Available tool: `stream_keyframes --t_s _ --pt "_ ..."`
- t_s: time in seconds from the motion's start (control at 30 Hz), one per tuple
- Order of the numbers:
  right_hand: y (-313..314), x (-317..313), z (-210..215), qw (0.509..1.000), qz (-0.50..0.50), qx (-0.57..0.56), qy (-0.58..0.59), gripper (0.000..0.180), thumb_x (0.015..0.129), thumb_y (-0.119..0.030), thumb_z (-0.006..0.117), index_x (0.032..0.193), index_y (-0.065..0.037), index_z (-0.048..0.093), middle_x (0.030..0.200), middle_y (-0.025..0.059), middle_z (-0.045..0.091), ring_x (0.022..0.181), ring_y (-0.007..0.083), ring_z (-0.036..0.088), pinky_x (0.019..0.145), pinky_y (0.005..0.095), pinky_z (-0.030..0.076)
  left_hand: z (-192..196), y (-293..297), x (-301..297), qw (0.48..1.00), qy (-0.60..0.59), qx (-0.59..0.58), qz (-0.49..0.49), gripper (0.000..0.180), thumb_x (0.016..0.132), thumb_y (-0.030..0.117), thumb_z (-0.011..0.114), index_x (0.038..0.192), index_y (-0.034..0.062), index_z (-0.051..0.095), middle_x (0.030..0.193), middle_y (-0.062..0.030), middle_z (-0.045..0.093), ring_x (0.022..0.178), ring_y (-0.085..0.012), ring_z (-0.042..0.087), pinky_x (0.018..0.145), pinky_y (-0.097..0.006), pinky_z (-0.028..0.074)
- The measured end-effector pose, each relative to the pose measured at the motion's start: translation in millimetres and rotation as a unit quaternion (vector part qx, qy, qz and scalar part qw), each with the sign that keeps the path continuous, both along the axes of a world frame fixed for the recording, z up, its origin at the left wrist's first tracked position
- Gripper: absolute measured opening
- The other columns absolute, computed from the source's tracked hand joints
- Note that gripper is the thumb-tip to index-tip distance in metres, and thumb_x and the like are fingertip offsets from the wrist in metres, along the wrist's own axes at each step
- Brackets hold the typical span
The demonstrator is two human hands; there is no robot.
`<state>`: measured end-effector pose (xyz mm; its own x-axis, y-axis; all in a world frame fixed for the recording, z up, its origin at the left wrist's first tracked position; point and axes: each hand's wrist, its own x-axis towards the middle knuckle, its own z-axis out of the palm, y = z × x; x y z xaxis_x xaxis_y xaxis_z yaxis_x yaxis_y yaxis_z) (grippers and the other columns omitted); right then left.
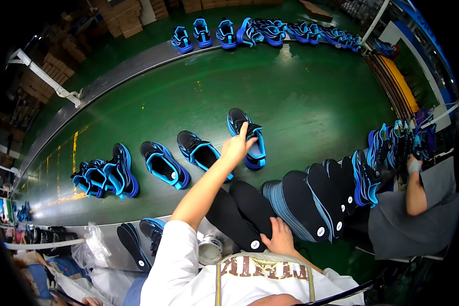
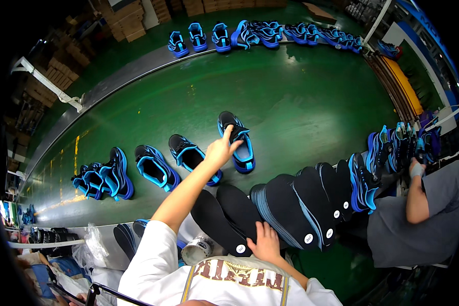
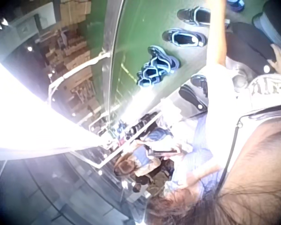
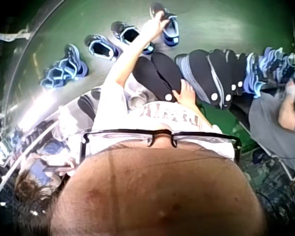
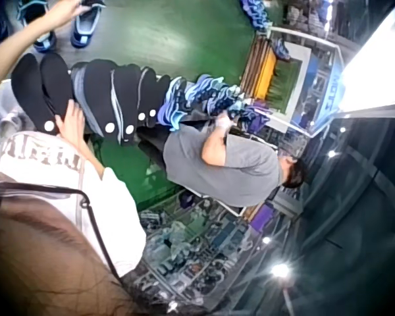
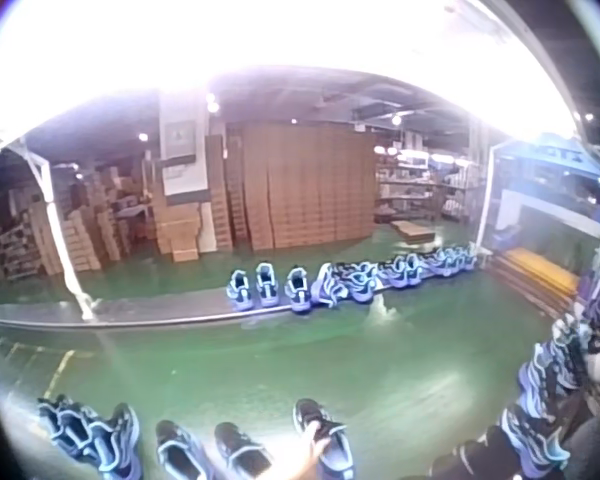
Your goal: The person inserts black insoles into blue and black sneakers on a green factory floor. They repeatedly pick up shoes, place insoles inside, and arrange the shoes in rows. A coworker is visible in the background performing similar tasks.
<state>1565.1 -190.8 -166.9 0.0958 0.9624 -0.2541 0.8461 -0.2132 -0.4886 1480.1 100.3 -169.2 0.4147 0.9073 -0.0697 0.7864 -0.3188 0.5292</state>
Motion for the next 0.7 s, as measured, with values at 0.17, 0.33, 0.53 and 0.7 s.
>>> stream_keyframes --t_s 0.17,0.33,0.53,0.7 --pt "17 -1 10 0.995 0.032 -0.092 0.026 0.066 0.073 -0.032 0.055 0.126 -0.008 0.023 0.114 0.0309 0.033 0.101 0.0427 0.040 0.081 0.0429 0.038 -44 11 1 0.993 0.002 0.112 0.039 0.051 0.077 0.038 0.049 0.116 0.0076 0.036 0.064 -0.0183 0.057 0.056 -0.0352 0.056 0.048 -0.042 0.045" --pt "14 2 29 0.998 0.023 -0.057 0.031 0.064 0.077 -0.029 0.050 0.124 0.003 0.021 0.116 0.0365 0.028 0.102 0.0461 0.039 0.084 0.0432 0.037 -11 49 -4 0.996 -0.056 -0.032 0.066 0.044 0.079 0.041 0.044 0.091 0.0008 0.055 0.077 -0.0217 0.057 0.079 -0.0346 0.055 0.069 -0.041 0.043" --pt "22 12 31 0.995 0.068 0.063 0.028 0.031 0.079 -0.016 0.048 0.100 0.007 0.049 0.105 0.0311 0.043 0.093 0.0394 0.049 0.079 0.0386 0.043 -22 64 -10 0.990 -0.055 -0.112 0.071 0.046 0.077 0.040 0.048 0.078 -0.0047 0.057 0.070 -0.0196 0.057 0.068 -0.0295 0.057 0.061 -0.036 0.043" --pt "56 32 60 0.979 0.092 0.092 0.159 0.014 0.076 -0.011 0.051 0.079 0.001 0.057 0.089 0.0212 0.053 0.078 0.0336 0.054 0.068 0.0351 0.046 -33 51 0 0.985 -0.097 -0.119 0.077 0.043 0.075 0.038 0.051 0.069 -0.0044 0.057 0.064 -0.0190 0.056 0.062 -0.0280 0.057 0.058 -0.035 0.043"
